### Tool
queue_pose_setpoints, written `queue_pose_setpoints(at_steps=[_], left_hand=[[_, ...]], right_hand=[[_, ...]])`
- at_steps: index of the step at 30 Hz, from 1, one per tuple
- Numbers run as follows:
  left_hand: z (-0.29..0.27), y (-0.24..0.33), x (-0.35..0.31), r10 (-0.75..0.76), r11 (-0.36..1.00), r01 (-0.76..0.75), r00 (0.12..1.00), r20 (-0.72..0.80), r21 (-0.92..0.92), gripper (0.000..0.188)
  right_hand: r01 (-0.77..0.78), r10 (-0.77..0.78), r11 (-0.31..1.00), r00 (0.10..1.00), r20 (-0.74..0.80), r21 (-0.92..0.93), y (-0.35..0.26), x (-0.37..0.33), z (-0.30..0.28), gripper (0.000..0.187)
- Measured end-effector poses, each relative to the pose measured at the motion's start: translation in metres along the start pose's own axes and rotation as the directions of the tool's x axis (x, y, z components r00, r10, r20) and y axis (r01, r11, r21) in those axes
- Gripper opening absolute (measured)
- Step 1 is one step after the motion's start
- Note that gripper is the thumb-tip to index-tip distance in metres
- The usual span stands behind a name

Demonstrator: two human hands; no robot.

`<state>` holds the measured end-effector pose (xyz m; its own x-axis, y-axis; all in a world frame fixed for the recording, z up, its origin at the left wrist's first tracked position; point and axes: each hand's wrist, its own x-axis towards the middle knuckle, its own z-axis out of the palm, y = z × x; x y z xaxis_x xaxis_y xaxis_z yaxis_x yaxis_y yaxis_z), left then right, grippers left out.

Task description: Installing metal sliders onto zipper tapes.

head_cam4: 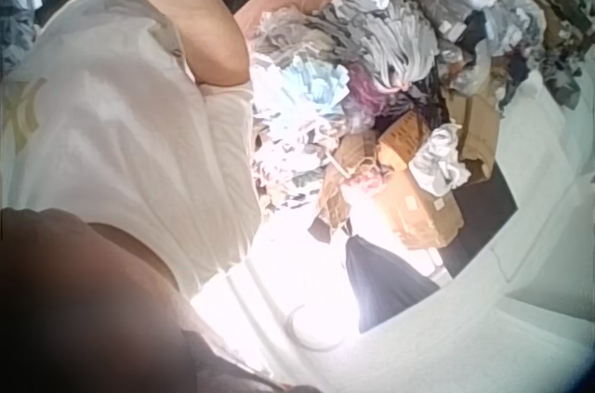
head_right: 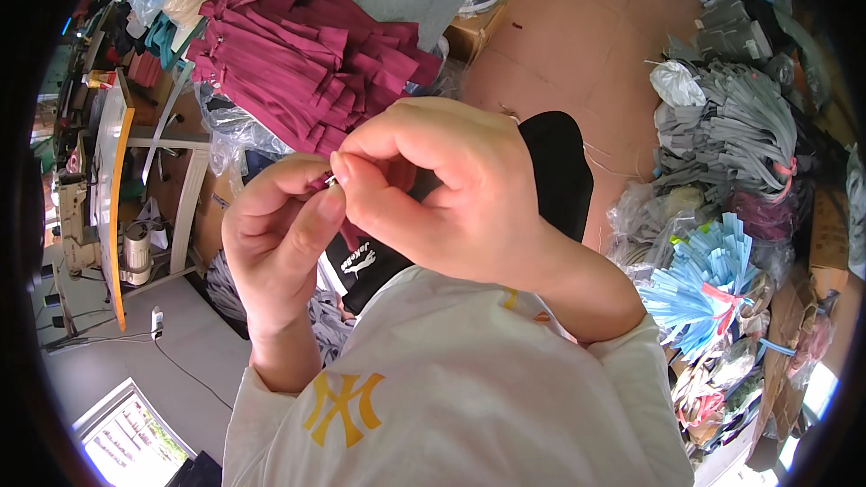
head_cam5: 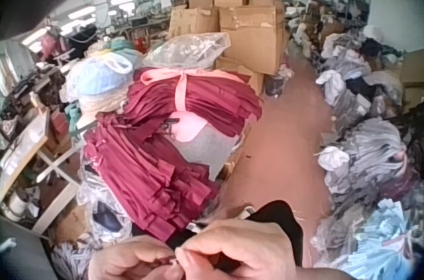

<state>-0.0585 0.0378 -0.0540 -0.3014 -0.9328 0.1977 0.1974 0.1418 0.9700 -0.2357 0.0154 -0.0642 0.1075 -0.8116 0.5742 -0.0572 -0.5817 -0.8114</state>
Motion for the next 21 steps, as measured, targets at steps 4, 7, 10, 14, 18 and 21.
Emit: queue_pose_setpoints(at_steps=[4,7,10,14,18,21], left_hand=[[0.002,0.0,0.0,-0.036,0.998,0.035,0.999,-0.014,-0.045,0.021],[0.001,0.001,-0.001,-0.075,0.992,0.068,0.995,-0.061,-0.103,0.02],[-0.002,0.003,-0.001,-0.144,0.964,0.131,0.989,-0.04,-0.232,0.019],[-0.004,0.007,0.0,-0.193,0.966,0.18,0.98,-0.055,-0.186,0.019],[-0.006,0.012,0.002,-0.268,0.937,0.253,0.963,-0.03,-0.242,0.019],[-0.008,0.014,0.004,-0.295,0.933,0.286,0.955,-0.008,-0.22,0.02]], right_hand=[[-0.224,0.238,0.955,0.97,-0.052,0.193,-0.003,-0.009,0.009,0.004],[-0.364,0.376,0.866,0.926,0.034,0.344,-0.002,-0.006,0.005,0.008],[-0.473,0.423,0.823,0.88,0.216,0.314,0.002,0.004,-0.01,0.009],[-0.085,0.085,0.996,0.943,0.32,-0.012,0.0,0.023,-0.023,0.004],[-0.069,0.101,0.994,0.896,0.433,-0.09,-0.007,0.033,-0.028,0.004],[-0.098,0.12,0.992,0.894,0.431,-0.074,-0.008,0.031,-0.027,0.005]])
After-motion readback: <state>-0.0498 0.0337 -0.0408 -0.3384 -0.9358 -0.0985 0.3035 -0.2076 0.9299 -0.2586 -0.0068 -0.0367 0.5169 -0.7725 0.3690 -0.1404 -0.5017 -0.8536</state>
